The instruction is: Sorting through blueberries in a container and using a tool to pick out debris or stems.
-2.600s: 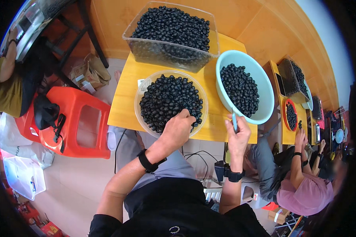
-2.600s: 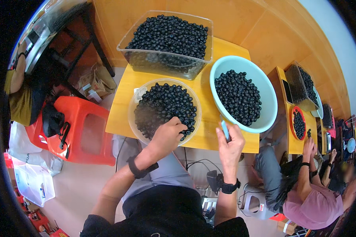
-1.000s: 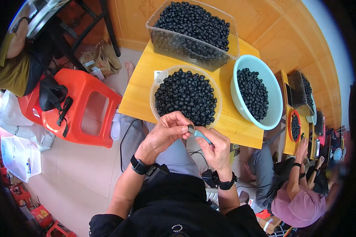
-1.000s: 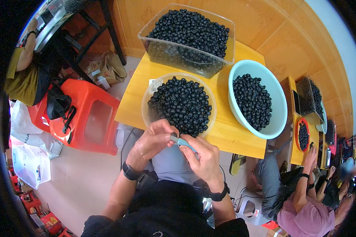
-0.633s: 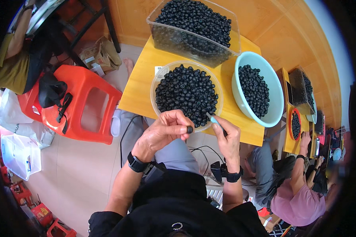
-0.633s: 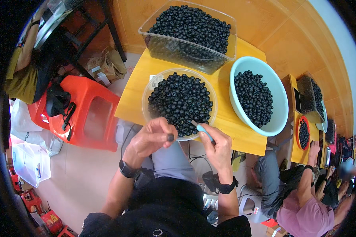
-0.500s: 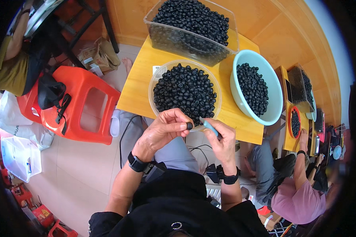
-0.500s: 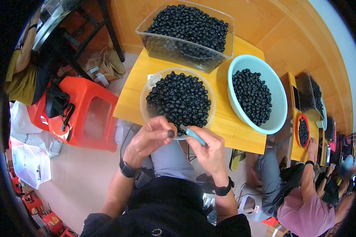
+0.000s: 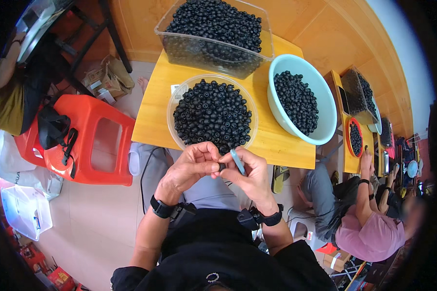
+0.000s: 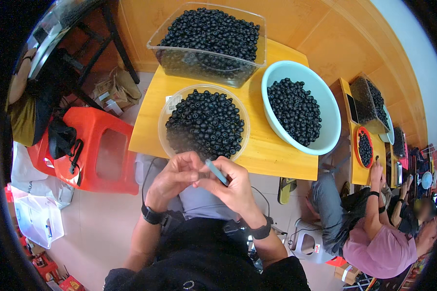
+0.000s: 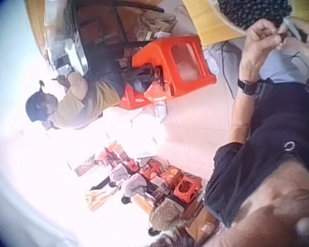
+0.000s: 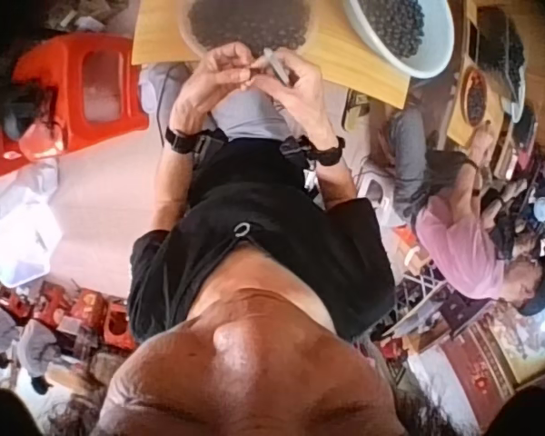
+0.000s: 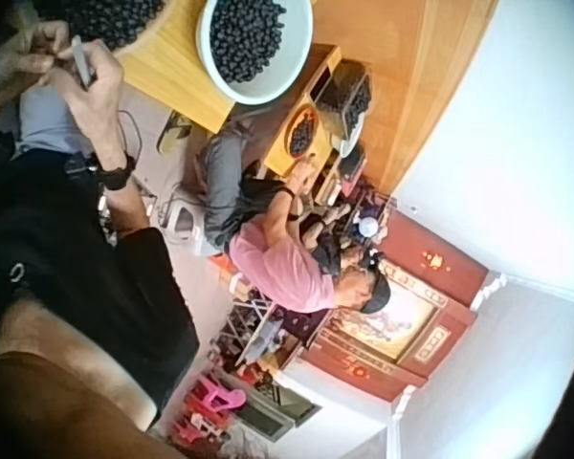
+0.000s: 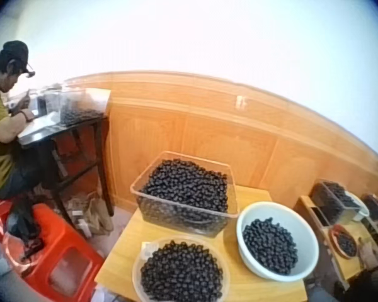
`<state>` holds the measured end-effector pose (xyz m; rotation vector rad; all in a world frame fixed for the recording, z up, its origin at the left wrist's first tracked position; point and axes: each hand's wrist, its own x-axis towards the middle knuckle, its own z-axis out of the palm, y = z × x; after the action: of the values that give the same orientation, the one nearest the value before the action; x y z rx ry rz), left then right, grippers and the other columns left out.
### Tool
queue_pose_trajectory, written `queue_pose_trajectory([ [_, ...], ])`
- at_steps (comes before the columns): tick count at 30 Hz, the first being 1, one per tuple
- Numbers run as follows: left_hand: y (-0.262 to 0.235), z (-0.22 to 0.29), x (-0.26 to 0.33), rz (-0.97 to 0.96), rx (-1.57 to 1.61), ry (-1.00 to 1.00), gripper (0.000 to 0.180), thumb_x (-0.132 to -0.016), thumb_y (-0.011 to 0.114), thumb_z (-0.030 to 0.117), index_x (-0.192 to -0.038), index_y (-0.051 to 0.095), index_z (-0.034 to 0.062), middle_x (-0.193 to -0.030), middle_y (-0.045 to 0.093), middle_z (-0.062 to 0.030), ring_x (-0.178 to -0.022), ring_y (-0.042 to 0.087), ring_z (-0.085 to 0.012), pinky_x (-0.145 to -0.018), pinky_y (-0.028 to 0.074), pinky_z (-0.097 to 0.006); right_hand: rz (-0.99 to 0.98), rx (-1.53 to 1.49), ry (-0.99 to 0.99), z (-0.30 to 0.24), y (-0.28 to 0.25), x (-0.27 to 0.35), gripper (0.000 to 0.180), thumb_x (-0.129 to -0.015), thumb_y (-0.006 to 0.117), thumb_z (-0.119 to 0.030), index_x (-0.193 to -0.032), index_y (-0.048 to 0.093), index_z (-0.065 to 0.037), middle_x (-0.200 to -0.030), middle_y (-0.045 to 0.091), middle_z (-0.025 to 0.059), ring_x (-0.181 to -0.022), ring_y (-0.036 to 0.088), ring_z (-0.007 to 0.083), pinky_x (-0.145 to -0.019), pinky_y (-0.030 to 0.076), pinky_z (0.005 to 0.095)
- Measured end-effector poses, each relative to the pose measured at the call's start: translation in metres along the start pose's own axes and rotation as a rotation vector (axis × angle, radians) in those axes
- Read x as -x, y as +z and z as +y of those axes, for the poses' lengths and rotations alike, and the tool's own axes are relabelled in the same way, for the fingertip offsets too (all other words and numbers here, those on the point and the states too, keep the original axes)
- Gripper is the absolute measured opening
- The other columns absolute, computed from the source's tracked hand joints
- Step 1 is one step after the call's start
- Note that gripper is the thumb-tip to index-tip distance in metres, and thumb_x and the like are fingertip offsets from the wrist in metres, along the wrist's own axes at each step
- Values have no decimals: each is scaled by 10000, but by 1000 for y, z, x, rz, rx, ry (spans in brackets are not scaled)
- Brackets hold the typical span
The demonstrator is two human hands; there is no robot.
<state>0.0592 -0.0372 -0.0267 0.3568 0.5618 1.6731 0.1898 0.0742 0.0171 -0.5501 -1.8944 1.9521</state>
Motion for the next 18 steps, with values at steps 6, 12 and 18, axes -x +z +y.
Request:
queue_pose_trajectory([
  [6, 9, -1, -5, 129, -232, -30, 193, -782, 685, 18, -934, 575, 60, -878, 643, -33, -730, 606, -93, -630, 499, -223, 6, 348, -112, -4, -23, 5, 203, -712, 735, -38, -897, 652, -35, -671, 504, -34, -586, 449, 51, -525, 348, 207],
  [12, 0, 9, -11, 345, -550, 164, 151, -805, 626, -11, -951, 591, 4, -906, 653, -62, -724, 612, -83, -660, 517, -221, 636, 603, -244, -12, -115, -29, 211, -767, 686, -68, -967, 645, -16, -785, 574, 8, -679, 493, 88, -621, 419, 235],
  [18, 7, -1, -33, 406, -774, 174, 139, -779, 630, -23, -917, 622, -33, -824, 657, -66, -670, 612, -90, -627, 512, -226, 748, 815, -359, -20, -124, -35, 314, -752, 681, -12, -1054, 599, 16, -807, 520, 57, -687, 495, 140, -625, 416, 258],
])
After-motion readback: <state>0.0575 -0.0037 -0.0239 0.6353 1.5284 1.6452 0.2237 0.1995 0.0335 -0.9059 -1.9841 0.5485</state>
